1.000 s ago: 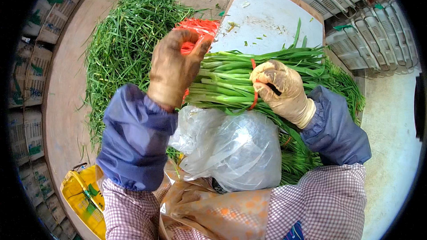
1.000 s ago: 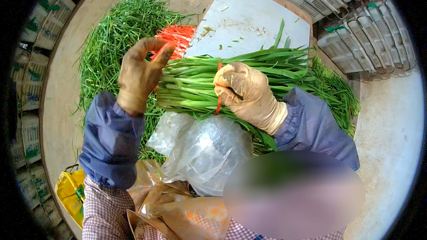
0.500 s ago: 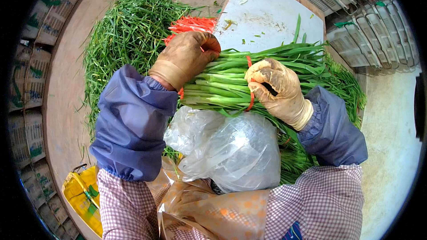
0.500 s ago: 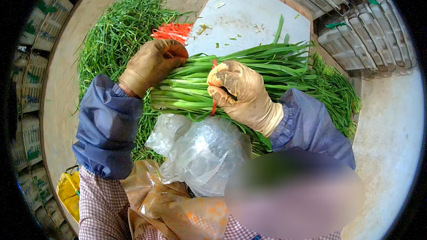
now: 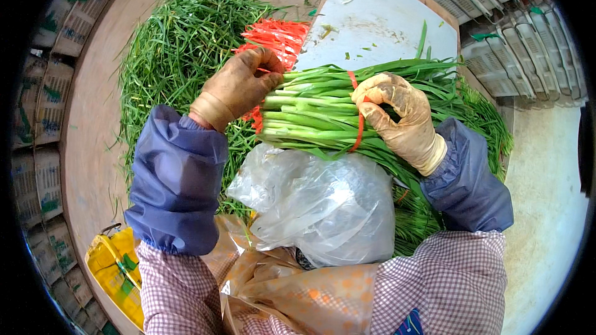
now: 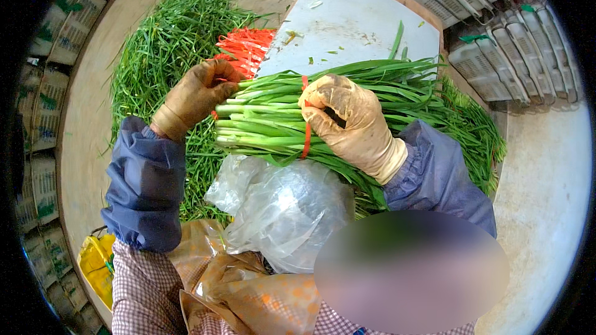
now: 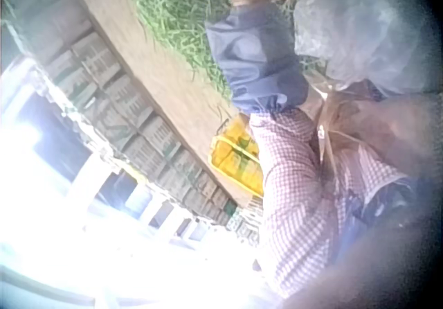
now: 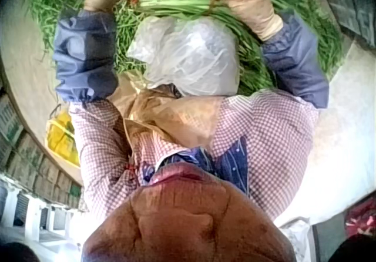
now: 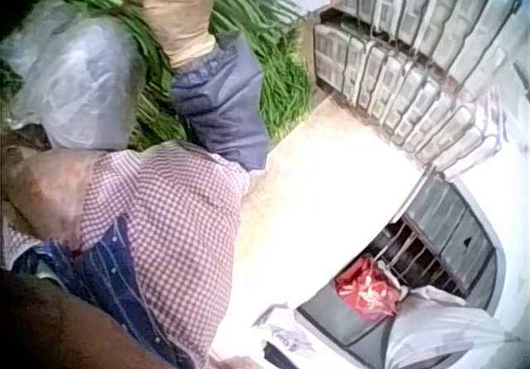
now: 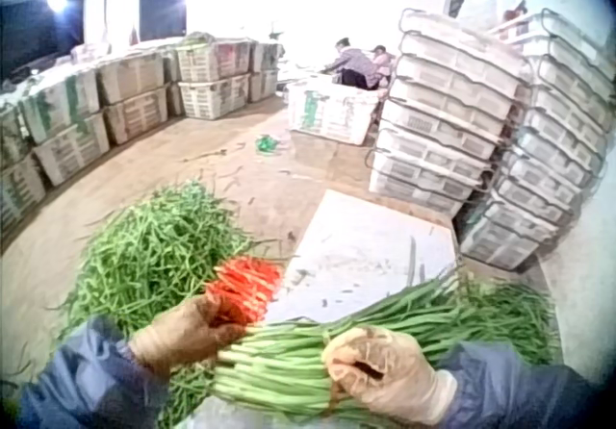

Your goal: The person sorts through bunches of greens in a yellow crate, aligns them on a small white board, and secures each bundle with a red tie before placing it on a stack.

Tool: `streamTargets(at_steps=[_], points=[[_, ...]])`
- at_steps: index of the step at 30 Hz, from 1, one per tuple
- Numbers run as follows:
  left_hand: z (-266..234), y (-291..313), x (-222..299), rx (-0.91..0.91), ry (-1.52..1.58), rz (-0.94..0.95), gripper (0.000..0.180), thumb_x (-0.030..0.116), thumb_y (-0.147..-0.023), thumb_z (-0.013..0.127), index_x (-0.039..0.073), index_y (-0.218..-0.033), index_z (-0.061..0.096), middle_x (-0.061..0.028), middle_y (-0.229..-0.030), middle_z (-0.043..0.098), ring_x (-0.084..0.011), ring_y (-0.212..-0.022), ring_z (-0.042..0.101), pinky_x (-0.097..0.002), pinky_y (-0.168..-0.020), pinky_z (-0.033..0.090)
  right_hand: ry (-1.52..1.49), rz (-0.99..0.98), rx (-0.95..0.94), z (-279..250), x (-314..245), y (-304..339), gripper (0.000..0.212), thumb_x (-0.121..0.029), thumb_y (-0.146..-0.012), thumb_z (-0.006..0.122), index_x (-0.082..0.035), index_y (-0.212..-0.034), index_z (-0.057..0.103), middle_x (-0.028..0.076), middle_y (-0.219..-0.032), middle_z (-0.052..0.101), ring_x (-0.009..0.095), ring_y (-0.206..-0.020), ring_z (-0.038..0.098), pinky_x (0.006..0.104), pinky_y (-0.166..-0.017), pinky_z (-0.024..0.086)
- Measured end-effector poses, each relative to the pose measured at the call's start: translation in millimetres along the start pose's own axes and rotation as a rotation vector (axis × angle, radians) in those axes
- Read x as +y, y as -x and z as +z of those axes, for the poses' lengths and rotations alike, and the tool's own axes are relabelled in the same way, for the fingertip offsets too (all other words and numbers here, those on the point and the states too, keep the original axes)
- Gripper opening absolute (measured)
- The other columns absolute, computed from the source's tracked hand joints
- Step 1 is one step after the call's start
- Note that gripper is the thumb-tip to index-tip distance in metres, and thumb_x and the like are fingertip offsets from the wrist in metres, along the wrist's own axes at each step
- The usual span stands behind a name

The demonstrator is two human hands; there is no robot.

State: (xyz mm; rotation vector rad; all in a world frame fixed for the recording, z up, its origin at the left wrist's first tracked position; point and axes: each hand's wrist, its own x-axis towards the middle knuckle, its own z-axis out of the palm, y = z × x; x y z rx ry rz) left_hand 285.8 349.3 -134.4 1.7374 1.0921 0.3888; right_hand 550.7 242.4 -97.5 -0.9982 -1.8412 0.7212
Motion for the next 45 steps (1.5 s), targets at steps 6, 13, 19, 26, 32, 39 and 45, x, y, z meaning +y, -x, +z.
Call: streamTargets(at_steps=[6, 13, 19, 26, 32, 39, 45], points=[[-18, 10, 29, 0.334, -0.023, 0.152, 0.039, 0.01, -0.088, 0.062, 0.005, -0.126, 0.055, -0.0129, -0.113, 0.064, -0.0214, -0.105, 0.06, -0.0308, -0.093, 0.046, 0.075, -0.019, -0.037, -3, -6, -4, 0.01, -0.001, -0.084, 0.067, -0.002, -0.091, 0.06, 0.009, -0.089, 0.063, 0.021, -0.081, 0.062, 0.0309, -0.073, 0.05], [30, 37, 98, -0.053, -0.643, 0.524, 0.082, 0.03, -0.074, 0.077, 0.002, -0.14, 0.037, -0.0202, -0.13, 0.051, -0.0353, -0.125, 0.047, -0.0536, -0.107, 0.032, 0.175, 0.022, 0.031, -10, -4, -14, 0.008, -0.002, -0.084, 0.066, -0.001, -0.088, 0.06, 0.009, -0.086, 0.062, 0.022, -0.078, 0.061, 0.0305, -0.072, 0.049], [49, 17, 120, -0.069, -0.98, 0.434, 0.112, 0.05, -0.056, 0.084, 0.0, -0.142, 0.032, -0.0175, -0.126, 0.052, -0.0343, -0.125, 0.045, -0.0559, -0.112, 0.022, 0.085, 0.272, 0.154, -41, 26, -47, 0.011, -0.008, -0.087, 0.064, 0.003, -0.085, 0.066, 0.003, -0.076, 0.066, 0.008, -0.072, 0.057, 0.0248, -0.066, 0.048], [80, -11, 87, 0.181, -1.177, 0.231, 0.098, 0.05, -0.059, 0.082, 0.006, -0.136, 0.04, -0.0102, -0.111, 0.059, -0.0275, -0.108, 0.059, -0.0556, -0.108, 0.029, -0.26, 0.188, 0.079, -29, -23, -63, 0.013, -0.008, -0.09, 0.06, 0.003, -0.084, 0.065, 0.005, -0.077, 0.066, 0.009, -0.068, 0.057, 0.0231, -0.062, 0.048], [83, -24, 75, 0.324, -1.097, 0.258, 0.057, 0.033, -0.072, 0.072, 0.007, -0.12, 0.055, -0.0106, -0.106, 0.062, -0.0274, -0.102, 0.061, -0.0535, -0.098, 0.04, -0.787, 0.627, 0.19, -4, -62, 50, 0.021, -0.023, -0.092, 0.064, -0.005, -0.084, 0.057, 0.008, -0.081, 0.061, 0.008, -0.061, 0.053, 0.0223, -0.052, 0.045], [87, -21, 76, 0.341, -1.116, 0.327, 0.093, 0.034, -0.061, 0.083, 0.012, -0.139, 0.038, -0.0093, -0.111, 0.059, -0.0281, -0.109, 0.057, -0.0492, -0.094, 0.042, -0.89, 0.714, 0.362, 39, -7, 104, 0.01, -0.013, -0.093, 0.059, -0.004, -0.091, 0.055, 0.005, -0.085, 0.06, 0.008, -0.064, 0.049, 0.0206, -0.055, 0.041], [65, 26, 119, 0.064, -1.134, 0.352, 0.098, 0.039, -0.061, 0.084, 0.014, -0.143, 0.037, -0.0122, -0.128, 0.051, -0.0309, -0.121, 0.048, -0.0497, -0.103, 0.035, -0.685, 0.995, 0.215, 32, -5, 90, 0.016, -0.016, -0.089, 0.064, -0.003, -0.098, 0.061, 0.0, -0.072, 0.056, 0.008, -0.058, 0.048, 0.0232, -0.052, 0.039]])
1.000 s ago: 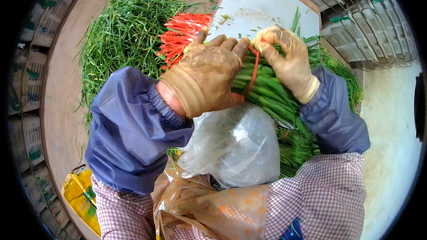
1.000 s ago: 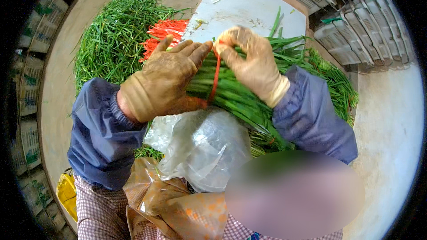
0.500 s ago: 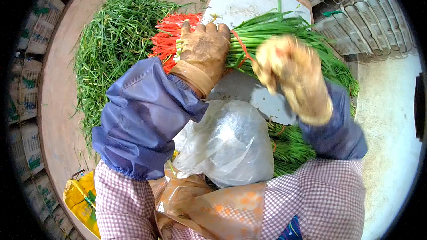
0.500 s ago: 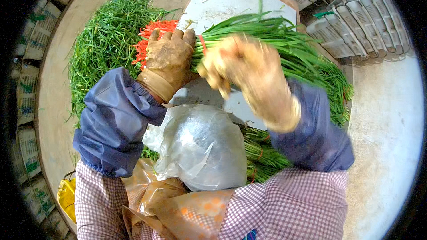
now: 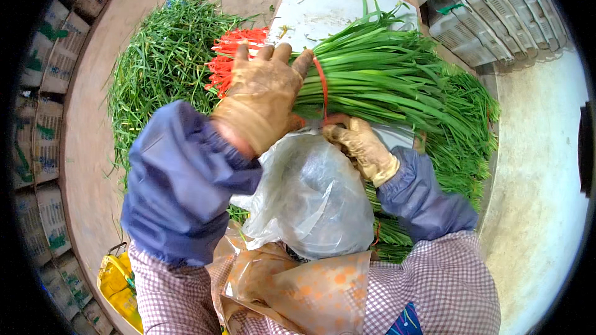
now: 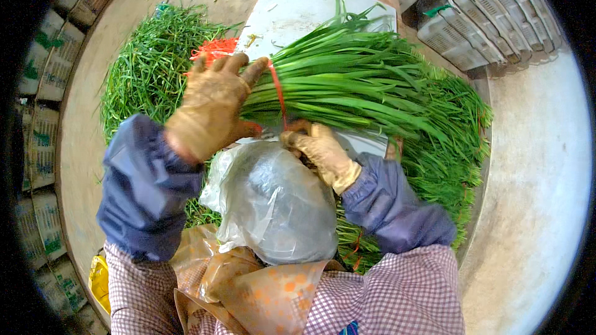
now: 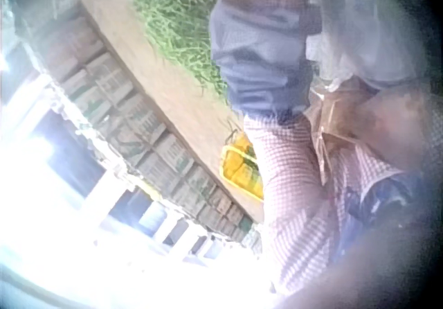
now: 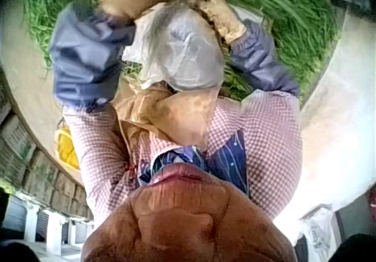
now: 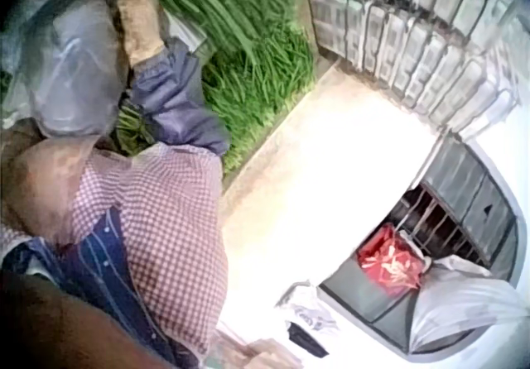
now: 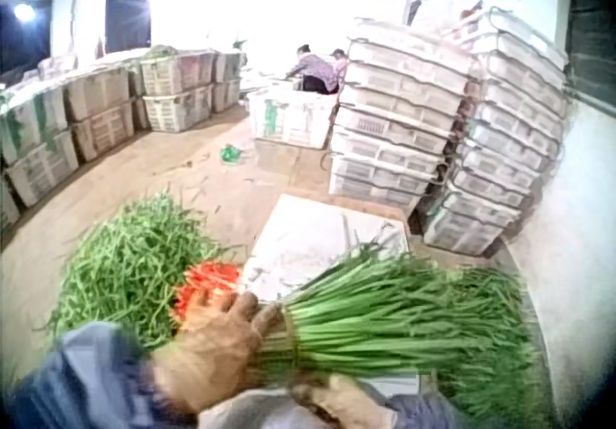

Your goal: The person sorts through bunches of greens in a yellow crate, aligns them on a small white board, and secures each bundle with a red tie before placing it on a stack.

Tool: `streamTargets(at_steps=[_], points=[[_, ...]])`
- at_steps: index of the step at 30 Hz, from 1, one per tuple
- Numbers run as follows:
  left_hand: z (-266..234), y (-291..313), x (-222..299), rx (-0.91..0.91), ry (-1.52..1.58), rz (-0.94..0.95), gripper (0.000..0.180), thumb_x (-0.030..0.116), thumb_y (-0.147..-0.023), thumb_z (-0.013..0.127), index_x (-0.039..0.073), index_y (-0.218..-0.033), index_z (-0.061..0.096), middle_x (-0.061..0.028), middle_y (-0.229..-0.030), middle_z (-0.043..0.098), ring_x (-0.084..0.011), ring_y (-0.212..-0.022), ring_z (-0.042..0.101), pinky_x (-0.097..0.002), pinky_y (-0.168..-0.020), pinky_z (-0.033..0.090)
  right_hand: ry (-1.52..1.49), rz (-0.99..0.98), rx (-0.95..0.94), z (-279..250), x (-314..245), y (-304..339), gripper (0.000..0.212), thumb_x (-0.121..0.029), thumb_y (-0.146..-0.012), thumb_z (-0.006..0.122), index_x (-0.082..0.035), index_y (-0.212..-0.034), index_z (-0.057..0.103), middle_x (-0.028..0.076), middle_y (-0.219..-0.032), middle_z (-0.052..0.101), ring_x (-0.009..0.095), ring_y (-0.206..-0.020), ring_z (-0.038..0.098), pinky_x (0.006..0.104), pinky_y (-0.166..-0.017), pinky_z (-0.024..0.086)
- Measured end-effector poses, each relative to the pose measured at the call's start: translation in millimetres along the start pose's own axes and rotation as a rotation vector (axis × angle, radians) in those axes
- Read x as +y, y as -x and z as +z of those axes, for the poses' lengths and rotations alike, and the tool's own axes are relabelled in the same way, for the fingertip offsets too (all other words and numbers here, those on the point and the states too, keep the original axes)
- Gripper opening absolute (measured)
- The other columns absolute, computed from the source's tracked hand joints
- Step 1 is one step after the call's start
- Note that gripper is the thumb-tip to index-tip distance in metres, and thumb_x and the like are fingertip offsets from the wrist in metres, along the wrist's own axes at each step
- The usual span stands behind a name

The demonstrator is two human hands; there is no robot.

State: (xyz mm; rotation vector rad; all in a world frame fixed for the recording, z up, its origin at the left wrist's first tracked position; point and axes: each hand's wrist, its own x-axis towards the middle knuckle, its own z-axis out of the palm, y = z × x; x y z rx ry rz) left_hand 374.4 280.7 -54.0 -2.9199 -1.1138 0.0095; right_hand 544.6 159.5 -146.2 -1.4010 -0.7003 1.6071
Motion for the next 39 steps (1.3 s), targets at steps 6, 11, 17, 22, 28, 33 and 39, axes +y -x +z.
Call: streamTargets(at_steps=[6, 11, 17, 22, 28, 33, 39], points=[[-17, -66, -18, -0.136, 0.218, 0.102, 0.096, 0.057, -0.06, 0.081, -0.001, -0.129, 0.049, -0.0189, -0.125, 0.057, -0.0322, -0.118, 0.053, -0.0443, -0.101, 0.039, 0.224, 0.213, -0.17, -12, -25, -26, 0.017, -0.021, -0.086, 0.064, -0.005, -0.092, 0.066, -0.003, -0.068, 0.053, 0.007, -0.056, 0.044, 0.0238, -0.049, 0.037], [31, -73, -11, -0.29, 0.832, 0.13, 0.088, 0.051, -0.061, 0.085, -0.005, -0.121, 0.052, -0.0242, -0.11, 0.064, -0.0338, -0.103, 0.062, -0.0371, -0.089, 0.048, 1.488, -0.438, -0.023, -36, -9, -41, 0.026, -0.012, -0.079, 0.064, -0.008, -0.105, 0.067, 0.01, -0.08, 0.063, 0.024, -0.074, 0.062, 0.0348, -0.066, 0.047], [-20, -21, -14, 0.713, 0.826, 0.338, 0.11, 0.052, -0.047, 0.087, -0.007, -0.129, 0.043, -0.0249, -0.112, 0.058, -0.0406, -0.103, 0.058, -0.0443, -0.089, 0.047, 1.009, -0.67, 0.118, -25, -46, -8, 0.037, -0.014, -0.083, 0.062, -0.005, -0.119, 0.058, 0.015, -0.112, 0.061, 0.028, -0.102, 0.057, 0.0388, -0.091, 0.042], [-7, -1, -4, 1.127, 0.842, 0.191, 0.116, 0.059, -0.054, 0.079, -0.006, -0.137, 0.034, -0.0235, -0.128, 0.049, -0.0354, -0.122, 0.048, -0.0621, -0.101, 0.031, 0.623, -0.245, 0.099, -5, -63, 1, 0.029, -0.017, -0.084, 0.062, -0.005, -0.11, 0.06, 0.011, -0.1, 0.06, 0.023, -0.089, 0.057, 0.0354, -0.08, 0.043], [9, -10, -26, 0.532, 0.822, 0.165, 0.11, 0.055, -0.057, 0.081, 0.008, -0.144, 0.033, -0.0171, -0.137, 0.047, -0.0328, -0.127, 0.045, -0.0664, -0.103, 0.025, 0.647, -0.272, 0.123, 7, -88, 16, 0.021, -0.02, -0.086, 0.062, -0.005, -0.1, 0.062, 0.006, -0.085, 0.06, 0.017, -0.073, 0.056, 0.0313, -0.065, 0.044], [-73, -23, -75, -0.27, 0.645, 0.097, 0.106, 0.061, -0.058, 0.082, -0.002, -0.134, 0.044, -0.0241, -0.119, 0.061, -0.035, -0.112, 0.058, -0.039, -0.094, 0.046, 0.617, -0.142, 0.11, 54, -105, 0, 0.019, -0.023, -0.087, 0.062, -0.005, -0.092, 0.064, 0.002, -0.072, 0.059, 0.012, -0.06, 0.056, 0.028, -0.054, 0.044], [5, -3, -57, -0.082, 0.425, 0.021, 0.116, 0.058, -0.062, 0.08, 0.0, -0.146, 0.026, -0.0225, -0.144, 0.038, -0.0336, -0.133, 0.039, -0.0549, -0.112, 0.025, 0.674, 0.032, -0.279, -2, -71, -16, 0.022, -0.021, -0.093, 0.061, -0.002, -0.084, 0.065, 0.0, -0.068, 0.059, 0.008, -0.057, 0.052, 0.0225, -0.054, 0.044]])
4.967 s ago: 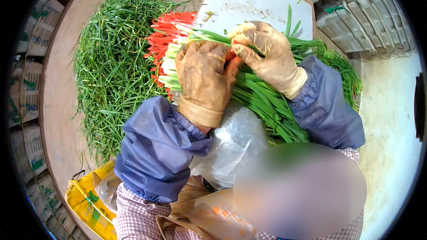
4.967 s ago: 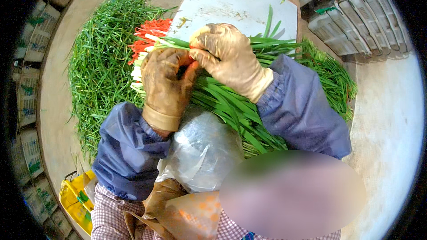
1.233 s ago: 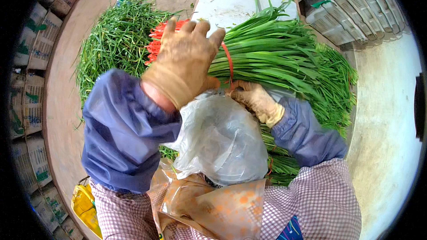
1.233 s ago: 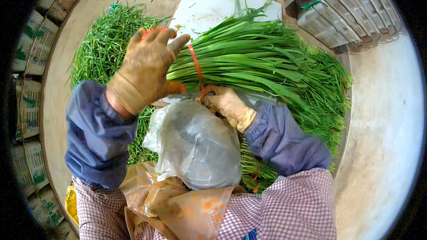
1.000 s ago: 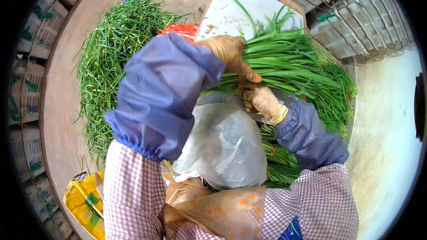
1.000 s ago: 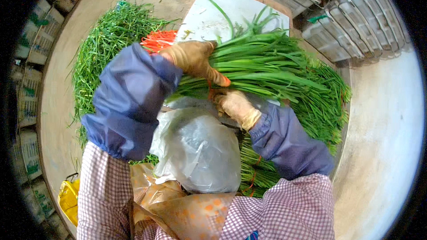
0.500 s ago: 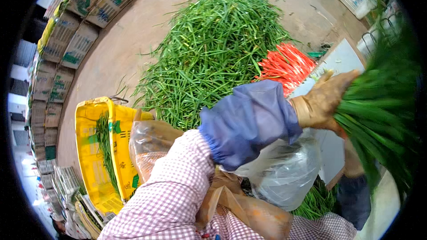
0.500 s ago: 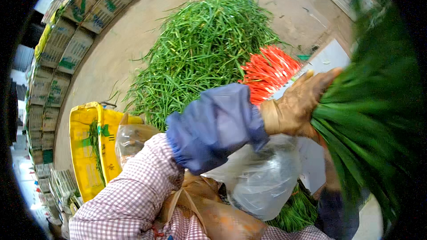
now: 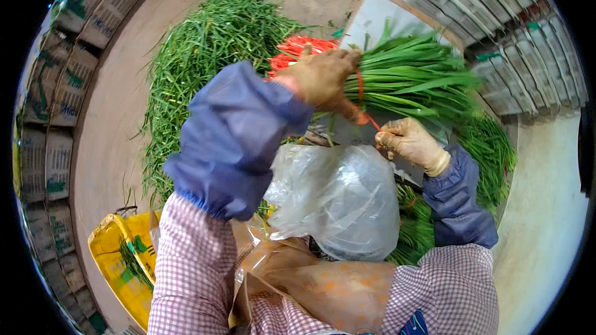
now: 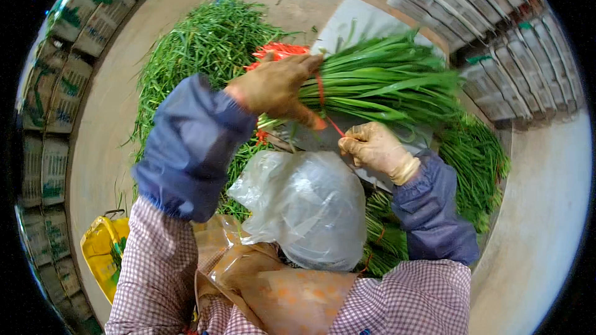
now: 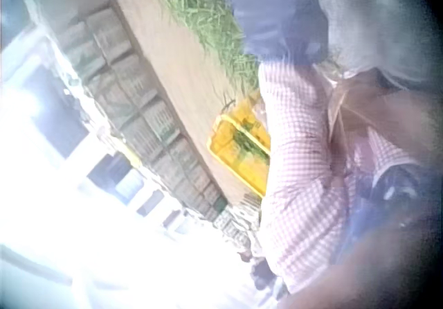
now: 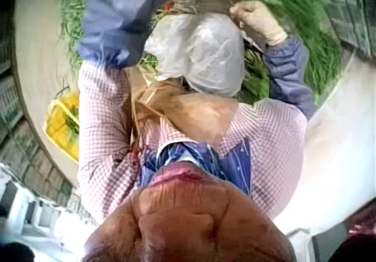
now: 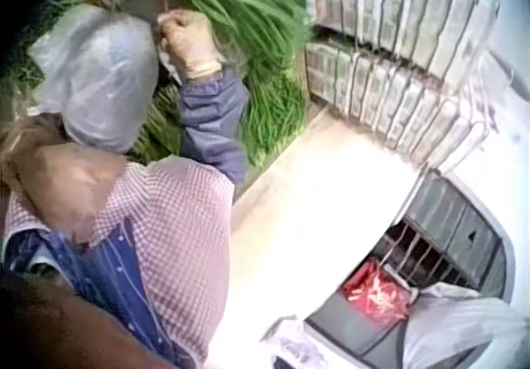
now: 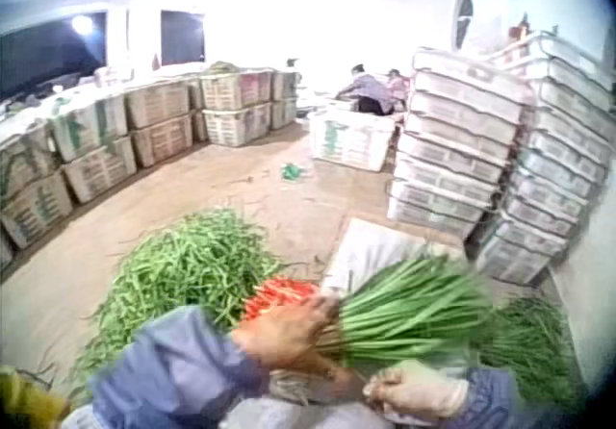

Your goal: The person sorts through bunches of greens in a yellow crate, aligns them on a small white board, and secures each bundle with a red tie before placing it on a stack.

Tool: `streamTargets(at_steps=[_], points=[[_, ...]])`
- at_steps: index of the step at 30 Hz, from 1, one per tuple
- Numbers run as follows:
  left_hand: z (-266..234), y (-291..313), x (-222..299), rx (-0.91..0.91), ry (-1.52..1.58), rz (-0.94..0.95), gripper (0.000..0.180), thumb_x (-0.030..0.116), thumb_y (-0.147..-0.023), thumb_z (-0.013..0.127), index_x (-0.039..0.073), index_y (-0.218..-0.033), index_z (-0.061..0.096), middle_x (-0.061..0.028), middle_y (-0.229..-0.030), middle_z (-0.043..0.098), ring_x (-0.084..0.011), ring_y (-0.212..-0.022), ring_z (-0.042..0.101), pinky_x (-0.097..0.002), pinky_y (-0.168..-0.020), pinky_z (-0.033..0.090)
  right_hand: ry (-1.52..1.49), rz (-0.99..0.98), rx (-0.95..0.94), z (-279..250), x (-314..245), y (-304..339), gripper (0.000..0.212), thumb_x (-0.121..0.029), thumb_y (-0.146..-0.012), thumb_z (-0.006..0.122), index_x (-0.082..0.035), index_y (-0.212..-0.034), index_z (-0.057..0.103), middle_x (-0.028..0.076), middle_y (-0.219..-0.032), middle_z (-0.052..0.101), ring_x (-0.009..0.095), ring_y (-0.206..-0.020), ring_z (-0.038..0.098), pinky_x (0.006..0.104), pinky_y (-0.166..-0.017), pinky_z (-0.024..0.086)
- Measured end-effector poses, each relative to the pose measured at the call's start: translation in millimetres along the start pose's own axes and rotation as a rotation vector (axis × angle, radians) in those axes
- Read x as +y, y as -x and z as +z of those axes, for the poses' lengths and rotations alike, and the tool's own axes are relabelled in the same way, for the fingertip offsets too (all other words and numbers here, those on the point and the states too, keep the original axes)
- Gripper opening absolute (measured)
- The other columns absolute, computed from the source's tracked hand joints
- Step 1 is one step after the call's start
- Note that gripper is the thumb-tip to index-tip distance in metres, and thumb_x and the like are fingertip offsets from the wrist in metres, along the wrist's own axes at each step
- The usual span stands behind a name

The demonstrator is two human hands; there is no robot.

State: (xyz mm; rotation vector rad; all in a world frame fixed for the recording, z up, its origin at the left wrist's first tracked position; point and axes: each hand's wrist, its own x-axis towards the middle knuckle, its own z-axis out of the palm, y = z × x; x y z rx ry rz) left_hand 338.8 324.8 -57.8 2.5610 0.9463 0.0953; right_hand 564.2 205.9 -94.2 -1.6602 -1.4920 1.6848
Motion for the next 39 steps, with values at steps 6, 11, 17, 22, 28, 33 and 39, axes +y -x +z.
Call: streamTargets(at_steps=[6, 11, 17, 22, 28, 33, 39], points=[[14, 26, 33, 0.171, -0.342, -0.03, 0.122, 0.063, -0.056, 0.079, 0.006, -0.148, 0.023, -0.0198, -0.148, 0.033, -0.0383, -0.139, 0.028, -0.059, -0.114, 0.011, -0.094, -0.664, 0.403, 5, -30, 23, 0.026, -0.028, -0.094, 0.061, -0.002, -0.092, 0.067, 0.003, -0.078, 0.061, 0.01, -0.073, 0.057, 0.0242, -0.069, 0.047], [41, -6, 43, 0.225, -0.489, -0.192, 0.102, 0.062, -0.069, 0.069, 0.01, -0.147, 0.029, -0.0172, -0.142, 0.041, -0.035, -0.134, 0.036, -0.0654, -0.109, 0.012, -0.561, -0.759, 0.375, 28, -63, -12, 0.042, -0.04, -0.098, 0.05, -0.003, -0.081, 0.057, 0.014, -0.086, 0.065, 0.018, -0.072, 0.061, 0.0283, -0.061, 0.047], [70, -25, 2, 0.362, -0.504, -0.242, 0.059, 0.025, -0.085, 0.059, 0.009, -0.139, 0.042, -0.009, -0.109, 0.056, -0.0261, -0.106, 0.057, -0.0624, -0.108, 0.023, -0.556, -0.524, 0.342, 40, -10, 1, 0.044, -0.042, -0.094, 0.057, -0.004, -0.072, 0.053, 0.006, -0.067, 0.055, 0.013, -0.06, 0.052, 0.0264, -0.057, 0.042], [58, -25, 12, 0.265, -0.489, -0.209, 0.078, 0.032, -0.079, 0.068, 0.01, -0.145, 0.033, -0.0103, -0.119, 0.054, -0.0268, -0.114, 0.054, -0.0608, -0.11, 0.02, -0.413, -0.538, 0.101, 28, 29, 6, 0.035, -0.036, -0.094, 0.06, -0.002, -0.084, 0.06, 0.007, -0.079, 0.06, 0.016, -0.079, 0.058, 0.0301, -0.073, 0.048], [-9, 55, 4, 0.28, -0.163, -0.163, 0.109, 0.036, -0.063, 0.086, 0.01, -0.149, 0.024, -0.0116, -0.149, 0.035, -0.0298, -0.139, 0.032, -0.0549, -0.115, 0.013, 0.685, -0.837, 0.51, -28, -62, 20, 0.072, -0.041, -0.078, 0.074, -0.012, -0.137, 0.044, 0.014, -0.133, 0.051, 0.028, -0.123, 0.048, 0.0437, -0.105, 0.035], [-2, 139, -48, 0.543, 0.201, -0.321, 0.095, 0.042, -0.073, 0.079, 0.003, -0.145, 0.032, -0.0205, -0.145, 0.041, -0.0274, -0.137, 0.036, -0.0372, -0.112, 0.028, 1.666, -0.406, 0.439, -20, -42, -63, 0.112, -0.048, -0.067, 0.078, -0.021, -0.153, 0.011, 0.018, -0.145, 0.036, 0.033, -0.137, 0.033, 0.056, -0.113, 0.015], [38, 230, -41, 0.003, 0.454, -0.547, 0.093, 0.052, -0.075, 0.075, 0.001, -0.143, 0.036, -0.0185, -0.142, 0.045, -0.03, -0.133, 0.041, -0.0367, -0.11, 0.033, 1.024, -0.558, 0.328, 7, -99, -92, 0.086, -0.032, -0.065, 0.081, -0.013, -0.14, 0.042, 0.017, -0.114, 0.061, 0.03, -0.108, 0.059, 0.0435, -0.097, 0.043]])
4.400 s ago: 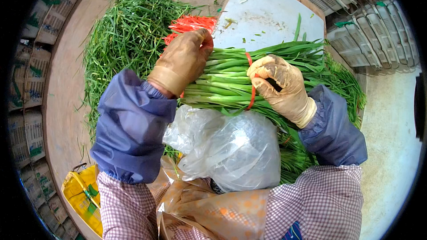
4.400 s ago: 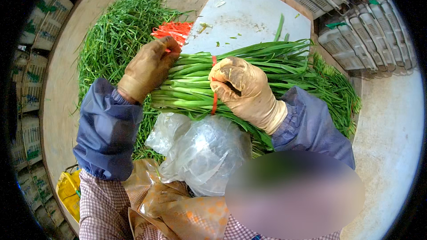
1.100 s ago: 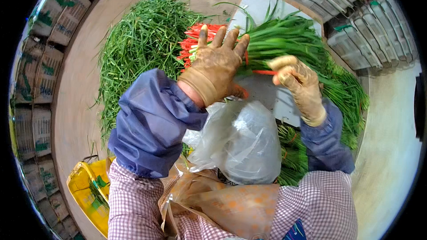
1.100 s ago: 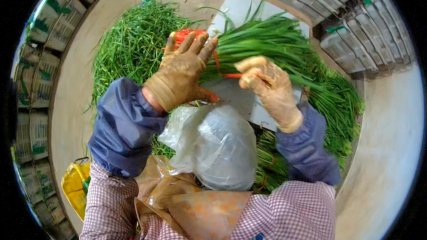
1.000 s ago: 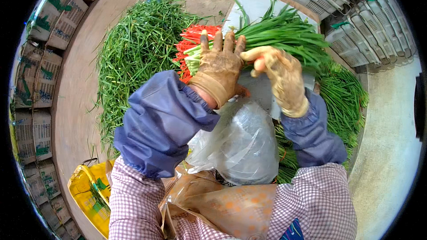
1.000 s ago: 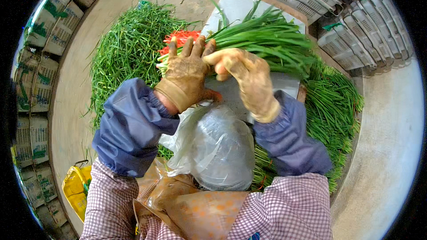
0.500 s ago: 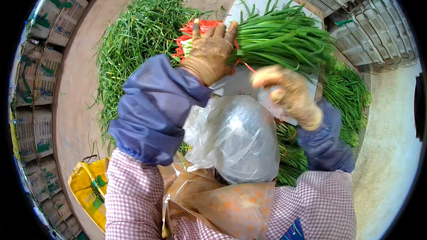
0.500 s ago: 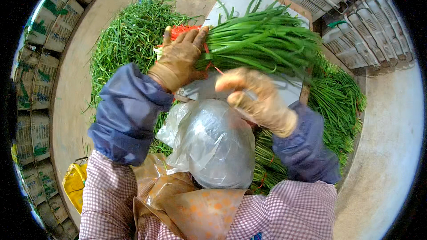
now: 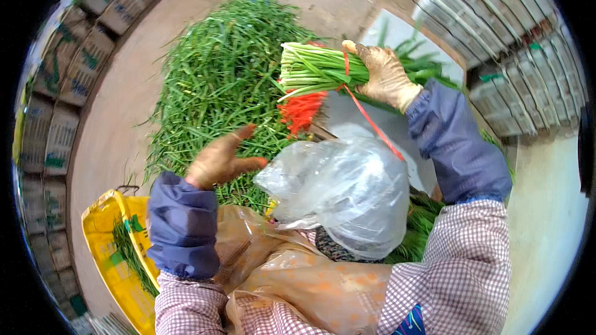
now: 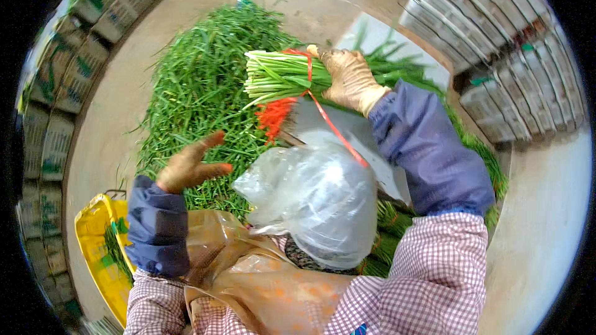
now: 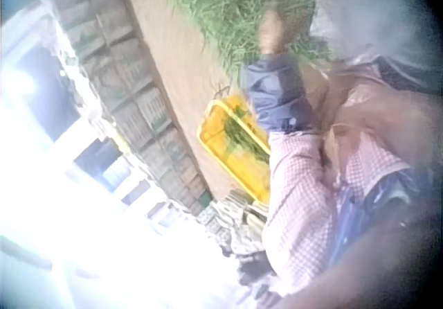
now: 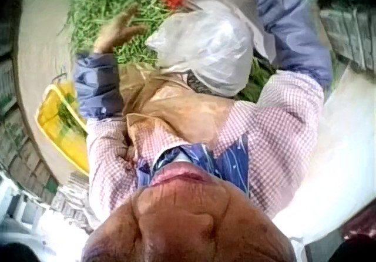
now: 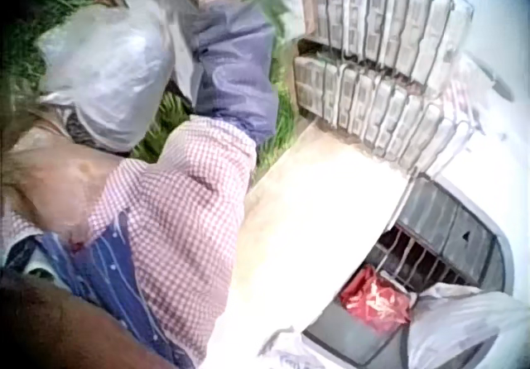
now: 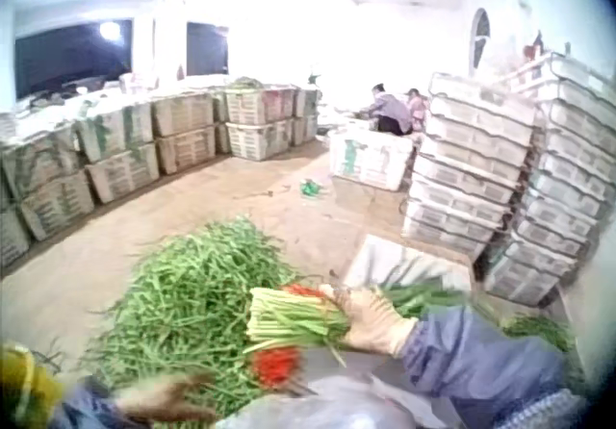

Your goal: The person sorts through bunches of greens in a yellow crate, aligns them on a small white board, and secures each bundle with a red tie before placing it on a stack.

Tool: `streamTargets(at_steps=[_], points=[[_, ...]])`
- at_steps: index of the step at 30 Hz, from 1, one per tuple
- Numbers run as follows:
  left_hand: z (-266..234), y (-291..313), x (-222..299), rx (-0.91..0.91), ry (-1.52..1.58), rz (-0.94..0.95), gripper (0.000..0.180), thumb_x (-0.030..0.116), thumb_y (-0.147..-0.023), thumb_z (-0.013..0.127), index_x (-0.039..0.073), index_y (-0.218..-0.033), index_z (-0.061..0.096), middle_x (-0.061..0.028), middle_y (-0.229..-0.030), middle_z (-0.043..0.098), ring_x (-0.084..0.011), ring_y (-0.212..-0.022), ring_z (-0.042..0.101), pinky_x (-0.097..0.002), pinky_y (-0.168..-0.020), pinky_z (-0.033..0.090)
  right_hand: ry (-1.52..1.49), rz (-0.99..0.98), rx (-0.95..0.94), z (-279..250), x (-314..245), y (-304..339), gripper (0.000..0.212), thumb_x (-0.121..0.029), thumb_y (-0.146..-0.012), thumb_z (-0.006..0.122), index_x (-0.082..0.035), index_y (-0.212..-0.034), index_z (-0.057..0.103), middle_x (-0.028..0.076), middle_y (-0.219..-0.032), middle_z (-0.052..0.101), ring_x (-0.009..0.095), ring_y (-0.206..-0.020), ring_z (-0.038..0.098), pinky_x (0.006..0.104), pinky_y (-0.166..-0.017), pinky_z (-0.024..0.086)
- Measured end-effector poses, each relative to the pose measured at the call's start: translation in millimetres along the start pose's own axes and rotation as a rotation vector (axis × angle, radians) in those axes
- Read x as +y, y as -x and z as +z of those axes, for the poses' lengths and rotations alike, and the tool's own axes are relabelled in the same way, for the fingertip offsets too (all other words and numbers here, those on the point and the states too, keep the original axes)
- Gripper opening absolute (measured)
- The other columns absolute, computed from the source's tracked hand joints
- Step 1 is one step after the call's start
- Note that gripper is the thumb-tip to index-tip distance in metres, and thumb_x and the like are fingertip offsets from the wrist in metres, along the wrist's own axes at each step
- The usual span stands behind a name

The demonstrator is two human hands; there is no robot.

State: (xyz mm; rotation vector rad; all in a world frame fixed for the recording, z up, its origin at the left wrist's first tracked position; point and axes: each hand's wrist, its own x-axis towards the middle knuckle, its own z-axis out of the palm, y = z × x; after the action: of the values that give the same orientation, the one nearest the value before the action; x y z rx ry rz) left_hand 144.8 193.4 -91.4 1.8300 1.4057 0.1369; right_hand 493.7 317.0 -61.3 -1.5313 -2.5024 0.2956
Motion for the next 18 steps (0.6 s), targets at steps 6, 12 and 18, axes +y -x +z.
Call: streamTargets(at_steps=[6, 12, 18], points=[[-1, 10, 12, 0.423, 0.916, 0.464, 0.109, 0.052, -0.066, 0.083, 0.003, -0.147, 0.028, -0.0154, -0.146, 0.04, -0.0271, -0.136, 0.036, -0.0384, -0.111, 0.029, -0.673, -0.342, 0.049, -25, -145, -20, 0.089, -0.009, -0.062, 0.084, -0.006, -0.14, 0.039, 0.009, -0.127, 0.056, 0.018, -0.12, 0.05, 0.0324, -0.105, 0.037], [-23, 85, -5, 0.814, 1.413, 0.585, 0.076, 0.035, -0.069, 0.08, 0.003, -0.132, 0.049, -0.0075, -0.126, 0.057, -0.0201, -0.114, 0.055, -0.0354, -0.1, 0.043, -0.943, -0.565, -0.25, -10, -266, -20, 0.086, -0.021, -0.068, 0.083, 0.0, -0.138, 0.037, 0.016, -0.133, 0.05, 0.022, -0.124, 0.048, 0.0335, -0.106, 0.037], [-22, 144, -37, 0.829, 1.267, 0.518, 0.08, 0.044, -0.063, 0.085, 0.001, -0.123, 0.055, -0.0061, -0.113, 0.064, -0.0187, -0.102, 0.061, -0.0333, -0.09, 0.05, -0.92, -0.46, -0.219, -30, -317, -11, 0.048, -0.022, -0.081, 0.076, 0.004, -0.117, 0.058, 0.012, -0.091, 0.067, 0.017, -0.084, 0.064, 0.0316, -0.076, 0.051]])
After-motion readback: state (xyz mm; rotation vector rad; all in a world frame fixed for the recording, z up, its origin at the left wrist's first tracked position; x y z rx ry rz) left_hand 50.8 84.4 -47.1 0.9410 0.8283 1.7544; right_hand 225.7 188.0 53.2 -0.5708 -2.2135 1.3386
